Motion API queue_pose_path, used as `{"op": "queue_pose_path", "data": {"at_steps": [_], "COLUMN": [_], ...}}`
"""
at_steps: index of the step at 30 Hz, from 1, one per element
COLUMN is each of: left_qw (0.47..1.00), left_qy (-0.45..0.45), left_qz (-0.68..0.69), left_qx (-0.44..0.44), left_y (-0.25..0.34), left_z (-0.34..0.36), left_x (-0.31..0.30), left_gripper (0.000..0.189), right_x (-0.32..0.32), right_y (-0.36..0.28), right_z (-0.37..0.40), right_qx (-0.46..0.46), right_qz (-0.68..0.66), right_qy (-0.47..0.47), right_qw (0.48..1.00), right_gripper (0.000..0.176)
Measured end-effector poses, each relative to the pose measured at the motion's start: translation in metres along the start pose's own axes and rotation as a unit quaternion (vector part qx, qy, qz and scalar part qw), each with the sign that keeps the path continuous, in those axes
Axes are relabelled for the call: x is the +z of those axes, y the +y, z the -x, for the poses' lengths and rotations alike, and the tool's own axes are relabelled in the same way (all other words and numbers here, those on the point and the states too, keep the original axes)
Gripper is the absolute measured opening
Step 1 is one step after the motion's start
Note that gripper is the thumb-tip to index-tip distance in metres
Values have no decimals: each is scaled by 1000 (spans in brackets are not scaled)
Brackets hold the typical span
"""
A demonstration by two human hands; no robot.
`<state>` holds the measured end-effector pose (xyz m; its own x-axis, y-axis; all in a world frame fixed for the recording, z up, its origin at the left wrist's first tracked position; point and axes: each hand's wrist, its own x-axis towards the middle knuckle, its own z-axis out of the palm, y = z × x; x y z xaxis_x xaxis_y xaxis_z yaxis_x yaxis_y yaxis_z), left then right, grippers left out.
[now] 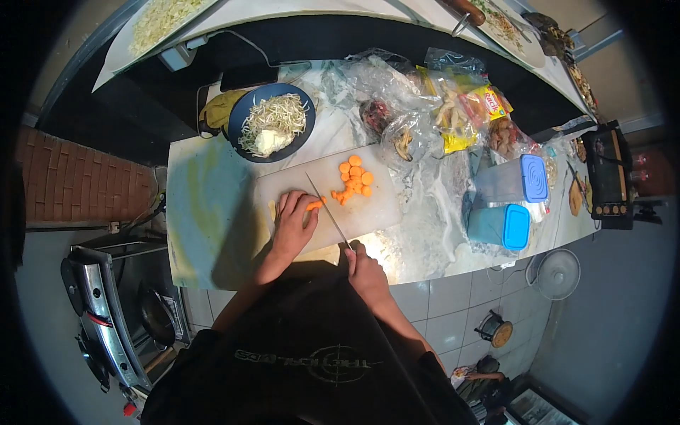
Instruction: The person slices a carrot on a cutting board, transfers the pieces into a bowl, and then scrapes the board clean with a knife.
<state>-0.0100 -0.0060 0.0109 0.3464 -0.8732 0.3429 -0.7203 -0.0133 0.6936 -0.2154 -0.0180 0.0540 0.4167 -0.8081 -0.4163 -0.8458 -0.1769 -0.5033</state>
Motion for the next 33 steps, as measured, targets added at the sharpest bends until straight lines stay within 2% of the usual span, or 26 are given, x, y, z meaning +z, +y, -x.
{"op": "queue_pose_path", "data": {"at_steps": [6,11,21,30,33], "left_qw": [998,1000,999,998,998], "left_qy": [20,8,34,31,34], "left_qz": [-50,-18,-2,50,53], "left_qx": [-10,-8,10,9,5], "left_y": [0,-1,0,-5,-5], "left_z": [4,-2,-4,-4,-5], "left_x": [1,3,8,11,11], "left_gripper": [19,16,11,9,9], "right_x": [-3,-12,-10,2,2], "right_y": [12,7,2,4,5], "right_z": [9,15,13,-2,-5], "right_qx": [20,33,42,19,0], "right_qz": [-27,-98,-103,-85,-89], "right_qy": [16,-15,-8,-27,-1], "right_qw": [999,994,994,996,996], "right_gripper": [40,40,37,41,41]}}
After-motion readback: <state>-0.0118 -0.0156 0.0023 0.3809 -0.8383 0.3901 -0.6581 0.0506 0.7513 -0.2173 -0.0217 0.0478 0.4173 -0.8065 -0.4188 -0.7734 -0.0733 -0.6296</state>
